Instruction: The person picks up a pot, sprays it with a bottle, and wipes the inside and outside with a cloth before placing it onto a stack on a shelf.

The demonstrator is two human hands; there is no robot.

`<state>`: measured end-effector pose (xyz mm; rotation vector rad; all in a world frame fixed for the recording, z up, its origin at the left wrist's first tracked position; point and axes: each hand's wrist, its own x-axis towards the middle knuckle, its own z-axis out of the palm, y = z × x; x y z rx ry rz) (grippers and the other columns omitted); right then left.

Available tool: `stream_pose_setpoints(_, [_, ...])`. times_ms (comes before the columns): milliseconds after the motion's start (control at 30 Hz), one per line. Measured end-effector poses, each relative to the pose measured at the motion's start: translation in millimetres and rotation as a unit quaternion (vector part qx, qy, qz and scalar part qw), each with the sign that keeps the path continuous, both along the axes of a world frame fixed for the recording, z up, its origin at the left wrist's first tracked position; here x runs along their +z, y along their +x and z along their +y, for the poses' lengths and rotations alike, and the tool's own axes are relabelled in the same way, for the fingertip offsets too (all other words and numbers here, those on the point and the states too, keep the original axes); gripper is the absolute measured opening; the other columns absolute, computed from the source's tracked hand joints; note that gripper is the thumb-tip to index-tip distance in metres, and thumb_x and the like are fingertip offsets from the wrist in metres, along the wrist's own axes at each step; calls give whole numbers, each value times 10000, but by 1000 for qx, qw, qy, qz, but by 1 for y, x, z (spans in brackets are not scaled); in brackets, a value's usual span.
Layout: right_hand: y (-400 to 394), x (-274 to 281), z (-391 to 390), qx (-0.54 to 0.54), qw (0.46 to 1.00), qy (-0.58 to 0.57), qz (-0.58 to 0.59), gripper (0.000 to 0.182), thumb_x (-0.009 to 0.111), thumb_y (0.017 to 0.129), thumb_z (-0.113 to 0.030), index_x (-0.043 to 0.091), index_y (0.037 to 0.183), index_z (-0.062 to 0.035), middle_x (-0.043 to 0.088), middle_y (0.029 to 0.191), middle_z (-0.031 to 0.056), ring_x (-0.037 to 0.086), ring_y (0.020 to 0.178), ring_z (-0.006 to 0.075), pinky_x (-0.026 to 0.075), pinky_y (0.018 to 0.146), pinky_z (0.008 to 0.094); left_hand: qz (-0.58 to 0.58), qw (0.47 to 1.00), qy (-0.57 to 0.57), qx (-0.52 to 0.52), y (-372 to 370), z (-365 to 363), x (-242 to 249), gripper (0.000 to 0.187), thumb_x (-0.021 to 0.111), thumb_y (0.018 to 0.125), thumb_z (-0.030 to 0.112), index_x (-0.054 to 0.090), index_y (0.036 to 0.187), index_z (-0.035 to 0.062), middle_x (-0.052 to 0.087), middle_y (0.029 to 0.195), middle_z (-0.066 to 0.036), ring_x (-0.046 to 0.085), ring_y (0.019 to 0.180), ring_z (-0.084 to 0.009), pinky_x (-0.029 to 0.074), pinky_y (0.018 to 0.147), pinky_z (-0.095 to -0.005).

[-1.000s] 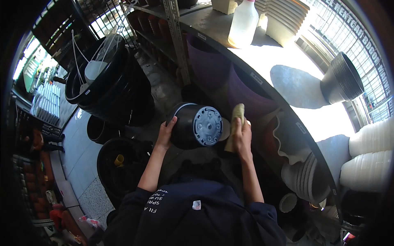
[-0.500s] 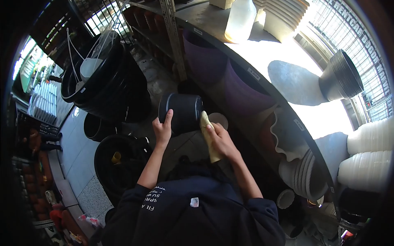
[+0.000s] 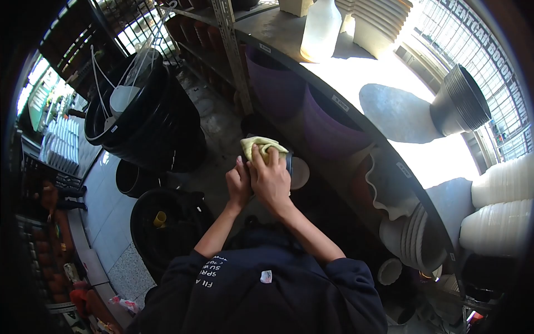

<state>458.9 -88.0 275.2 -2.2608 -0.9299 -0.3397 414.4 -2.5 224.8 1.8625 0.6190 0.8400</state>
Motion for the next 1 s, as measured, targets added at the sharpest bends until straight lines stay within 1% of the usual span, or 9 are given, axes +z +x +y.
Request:
stream_pose_setpoints(100, [-19, -19, -5, 49, 995, -12, -86, 448, 647, 746, -184, 572, 1188, -165, 474, 1031, 121, 528, 808, 284, 491, 651, 362, -173, 981, -83, 24, 11, 4, 3, 605, 316, 981, 373, 598, 624, -27, 549, 488, -82, 521, 463, -125, 363, 439, -319])
stream_pose_setpoints(233, [-17, -38, -20, 94, 988, -4, -125, 469, 669, 710, -177, 582, 1170, -196, 468, 1000, 69, 488, 720, 218, 464, 600, 294, -44, 974, -224, 17, 2, 19, 6, 629, 318, 972, 426, 466, 520, 15, 426, 461, 4, 402, 480, -49, 319, 437, -272])
stream_pose_setpoints(367, [-12, -64, -43, 139, 981, -18, -138, 479, 683, 687, -153, 595, 1151, -229, 472, 962, 48, 485, 706, 200, 464, 603, 291, -24, 983, -153, 94, 2, 34, -3, 598, 324, 977, 399, 317, 516, 17, 312, 452, 30, 276, 466, -55, 233, 438, -298])
stream_pose_setpoints(433, [-7, -77, -58, 142, 986, -48, -76, 415, 659, 727, -148, 600, 1133, -205, 498, 980, 77, 534, 754, 234, 483, 640, 315, -49, 984, -128, 117, -3, 37, 4, 576, 339, 978, 375, 306, 533, 11, 292, 456, 24, 255, 474, -59, 223, 449, -301])
stream_pose_setpoints(500, [2, -90, -73, 56, 987, -17, 147, 321, 601, 820, -182, 583, 1137, -130, 505, 1004, 123, 559, 832, 294, 488, 712, 361, -88, 976, -140, 140, -11, 45, 23, 566, 344, 979, 363, 310, 537, 12, 294, 457, 17, 258, 478, -59, 222, 452, -301])
stream_pose_setpoints(633, [27, -50, -95, -58, 977, 101, 178, 296, 502, 901, -195, 546, 1129, -11, 471, 1075, 171, 560, 907, 314, 463, 774, 375, -12, 998, 9, 57, -29, 58, 34, 570, 359, 980, 325, 361, 511, 1, 310, 408, -14, 299, 411, -64, 220, 411, -300])
stream_pose_setpoints(767, [15, 13, -68, 9, 992, 124, 19, 300, 552, 854, -155, 565, 1124, -25, 467, 1097, 186, 546, 937, 335, 473, 769, 393, 35, 994, 81, -67, -17, 42, 22, 509, 397, 964, 278, 511, 589, -46, 425, 438, -191, 482, 365, -275, 294, 385, -349])
stream_pose_setpoints(867, [-5, 18, -33, 62, 997, 27, 46, 328, 598, 825, -194, 580, 1139, -101, 490, 1066, 146, 550, 930, 327, 485, 730, 390, -77, 984, 26, -158, -3, 14, 24, 441, 413, 957, 237, 534, 638, -43, 470, 510, -231, 532, 458, -357, 346, 398, -356])
stream_pose_setpoints(1000, [16, 10, -20, 1, 991, 56, 123, 282, 545, 869, -247, 587, 1099, -89, 513, 1025, 140, 577, 877, 330, 481, 703, 400, -18, 969, 157, -188, -11, 18, 18, 359, 435, 944, 182, 559, 686, -34, 485, 524, -215, 540, 484, -365, 388, 414, -379])
